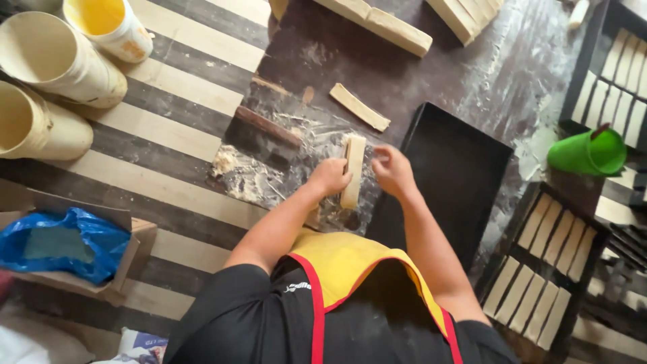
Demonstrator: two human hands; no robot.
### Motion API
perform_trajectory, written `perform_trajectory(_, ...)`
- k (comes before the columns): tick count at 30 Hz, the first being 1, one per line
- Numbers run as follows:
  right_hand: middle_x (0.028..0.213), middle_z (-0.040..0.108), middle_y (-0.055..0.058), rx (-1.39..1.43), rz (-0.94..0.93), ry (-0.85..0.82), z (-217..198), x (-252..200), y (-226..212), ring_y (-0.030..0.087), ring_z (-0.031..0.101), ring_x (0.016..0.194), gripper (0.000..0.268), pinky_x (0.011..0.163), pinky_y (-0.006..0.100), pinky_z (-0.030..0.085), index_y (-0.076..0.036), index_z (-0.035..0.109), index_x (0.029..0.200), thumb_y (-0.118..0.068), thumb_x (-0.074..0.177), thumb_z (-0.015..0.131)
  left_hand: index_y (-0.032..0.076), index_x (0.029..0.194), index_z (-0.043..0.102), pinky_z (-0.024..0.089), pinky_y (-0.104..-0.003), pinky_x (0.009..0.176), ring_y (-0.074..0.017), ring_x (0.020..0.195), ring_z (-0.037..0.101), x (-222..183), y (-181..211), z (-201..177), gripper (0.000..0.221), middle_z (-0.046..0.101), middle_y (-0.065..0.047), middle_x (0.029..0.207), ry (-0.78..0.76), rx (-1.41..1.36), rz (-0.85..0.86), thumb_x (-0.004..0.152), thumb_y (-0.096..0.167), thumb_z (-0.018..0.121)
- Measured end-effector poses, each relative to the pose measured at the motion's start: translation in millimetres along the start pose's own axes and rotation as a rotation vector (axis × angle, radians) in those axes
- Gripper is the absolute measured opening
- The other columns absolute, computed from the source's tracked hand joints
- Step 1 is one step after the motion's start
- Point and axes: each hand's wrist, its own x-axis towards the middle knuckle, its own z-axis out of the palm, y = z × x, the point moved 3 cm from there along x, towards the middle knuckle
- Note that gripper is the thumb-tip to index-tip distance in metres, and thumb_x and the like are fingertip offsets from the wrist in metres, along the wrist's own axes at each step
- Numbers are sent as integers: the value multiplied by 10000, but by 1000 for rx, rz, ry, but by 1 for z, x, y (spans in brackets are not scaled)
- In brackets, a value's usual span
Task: Placing pre-cut dough strips into metal baking trays in a production area.
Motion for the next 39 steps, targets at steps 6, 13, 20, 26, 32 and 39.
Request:
perform_trajectory(6, 1202, 655, 227, -469, -478, 261, -2, 103, 7, 425, 626, 1127, 393, 960, 470, 513, -60, 637, 1269, -114, 898, 758, 63, 1159, 672, 533, -520, 835, -426, 989, 651, -60, 10, -45, 379, 677, -223, 1059, -55, 18, 13, 884, 324, 662)
perform_trajectory(13, 1124, 646, 204, -575, 15, 88, -15, 137, -8, 417, 612, 1091, 495, 935, 490, 494, -71, 636, 1173, -201, 756, 869, 101, 1170, 681, 551, -497, 821, -385, 958, 669, -95, 16, -83, 332, 684, -176, 1024, -1, 41, 26, 892, 280, 661)
perform_trajectory(20, 963, 750, 146, -217, -293, -21, -35, 108, -50, 285, 712, 938, 136, 819, 387, 583, -46, 738, 964, -66, 851, 812, 97, 1344, 578, 529, -487, 866, -341, 1025, 657, -50, 73, -122, 498, 675, -137, 1088, -90, 309, -17, 916, 329, 681)
perform_trajectory(26, 996, 748, 60, 158, -510, -269, -82, 40, -140, 121, 733, 975, 162, 829, 284, 610, -19, 701, 1035, 19, 899, 780, -45, 1468, 408, 489, -535, 984, -419, 1231, 579, -8, 123, -143, 843, 604, -190, 1349, 455, 326, 373, 785, 330, 728)
perform_trajectory(32, 1030, 724, 51, 446, -364, -296, -78, 20, -123, 114, 714, 982, 152, 865, 282, 611, -5, 652, 1112, 6, 984, 735, 94, 1199, 674, 586, -394, 866, -290, 964, 759, -28, 110, -95, 251, 759, -82, 1043, -227, -213, 134, 998, 239, 711)
perform_trajectory(39, 1016, 727, 61, 387, -108, -313, 2, 69, -25, 125, 707, 954, 224, 857, 278, 594, -10, 654, 1110, -72, 927, 768, 21, 1331, 532, 596, -425, 744, -330, 841, 760, -52, 58, -35, 494, 746, -185, 962, -130, -393, -244, 898, 227, 650)
